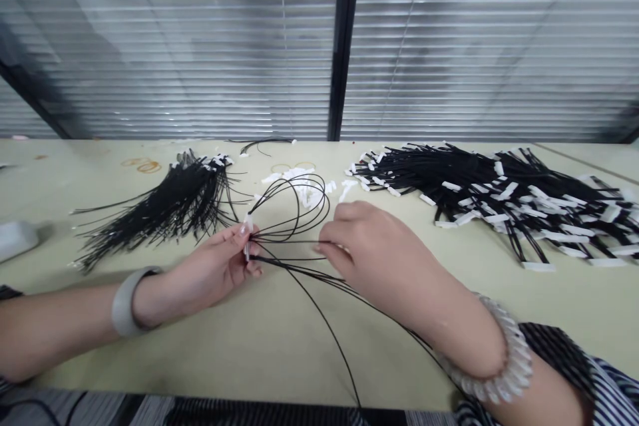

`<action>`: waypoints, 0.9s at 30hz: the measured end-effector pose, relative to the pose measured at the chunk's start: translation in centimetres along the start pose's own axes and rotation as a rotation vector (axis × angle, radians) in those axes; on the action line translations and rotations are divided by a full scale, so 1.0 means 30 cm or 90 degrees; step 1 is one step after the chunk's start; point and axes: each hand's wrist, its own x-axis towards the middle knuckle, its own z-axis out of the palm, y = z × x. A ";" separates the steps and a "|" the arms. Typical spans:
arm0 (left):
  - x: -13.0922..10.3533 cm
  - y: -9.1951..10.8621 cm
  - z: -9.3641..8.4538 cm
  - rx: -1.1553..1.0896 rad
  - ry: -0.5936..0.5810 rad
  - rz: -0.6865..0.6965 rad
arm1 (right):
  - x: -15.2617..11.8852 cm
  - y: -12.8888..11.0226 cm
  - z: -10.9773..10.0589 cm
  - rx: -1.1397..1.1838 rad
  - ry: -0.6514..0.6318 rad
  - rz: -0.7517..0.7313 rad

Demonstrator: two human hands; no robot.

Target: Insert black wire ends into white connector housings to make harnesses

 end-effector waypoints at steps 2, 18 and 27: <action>0.002 0.000 0.000 -0.008 0.007 -0.005 | -0.002 0.013 0.001 -0.153 0.105 0.006; 0.013 -0.012 0.021 0.050 0.031 0.018 | 0.010 -0.084 -0.045 0.553 0.630 0.079; 0.009 -0.026 0.013 0.174 -0.004 0.037 | 0.010 -0.078 -0.029 0.571 0.214 0.099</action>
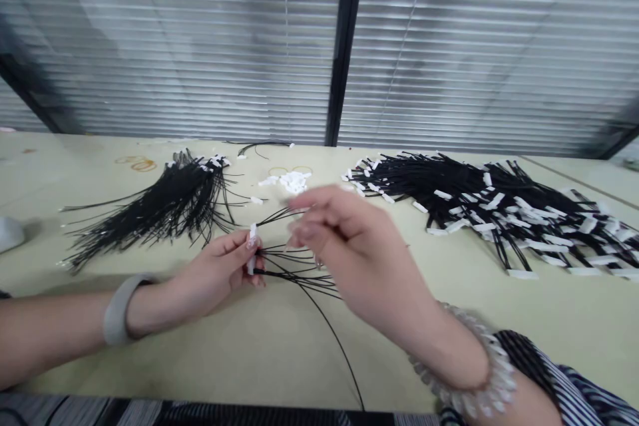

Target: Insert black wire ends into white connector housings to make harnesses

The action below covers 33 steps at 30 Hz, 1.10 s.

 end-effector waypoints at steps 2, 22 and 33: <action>-0.006 0.001 -0.006 0.017 -0.028 0.005 | 0.003 0.021 0.022 -0.147 -0.078 0.015; -0.028 0.001 -0.025 0.082 -0.159 0.019 | 0.023 0.092 0.057 -0.317 -0.045 -0.103; -0.029 0.007 -0.018 0.093 -0.162 0.012 | 0.017 0.079 0.045 -0.301 -0.085 -0.128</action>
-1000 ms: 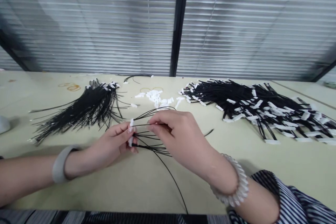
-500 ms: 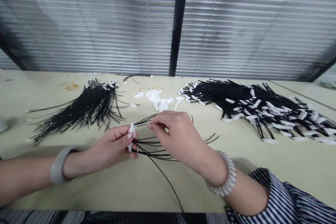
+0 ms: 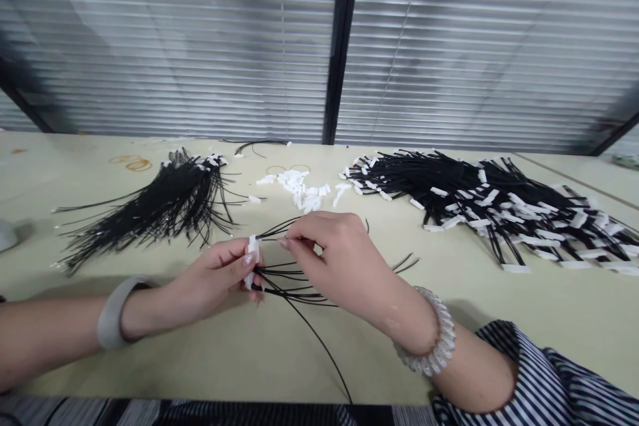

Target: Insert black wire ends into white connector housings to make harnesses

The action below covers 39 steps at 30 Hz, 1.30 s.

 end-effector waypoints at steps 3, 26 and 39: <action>0.000 0.003 0.004 0.006 -0.010 -0.011 | 0.004 0.004 -0.001 -0.009 -0.026 -0.027; 0.030 0.000 0.009 -0.130 0.117 -0.028 | -0.021 0.012 -0.019 -0.174 -0.140 -0.281; 0.037 -0.010 0.001 -0.132 0.122 -0.042 | -0.021 0.024 -0.123 0.209 -0.143 -0.129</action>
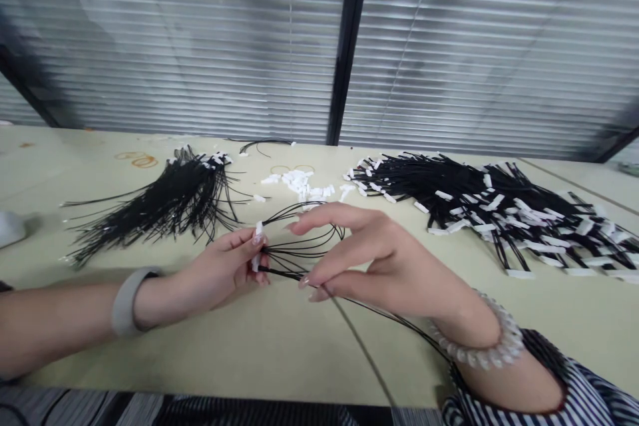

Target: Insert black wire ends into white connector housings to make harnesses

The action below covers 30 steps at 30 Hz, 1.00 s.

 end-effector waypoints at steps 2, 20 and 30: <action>0.001 -0.001 -0.001 0.003 -0.001 0.000 | -0.003 0.002 -0.011 0.166 0.108 0.034; -0.021 0.004 0.005 0.132 -0.032 0.027 | 0.030 0.013 0.116 -0.174 0.180 0.280; -0.030 0.014 0.014 0.186 -0.034 0.027 | 0.034 0.022 0.121 -0.247 0.152 0.297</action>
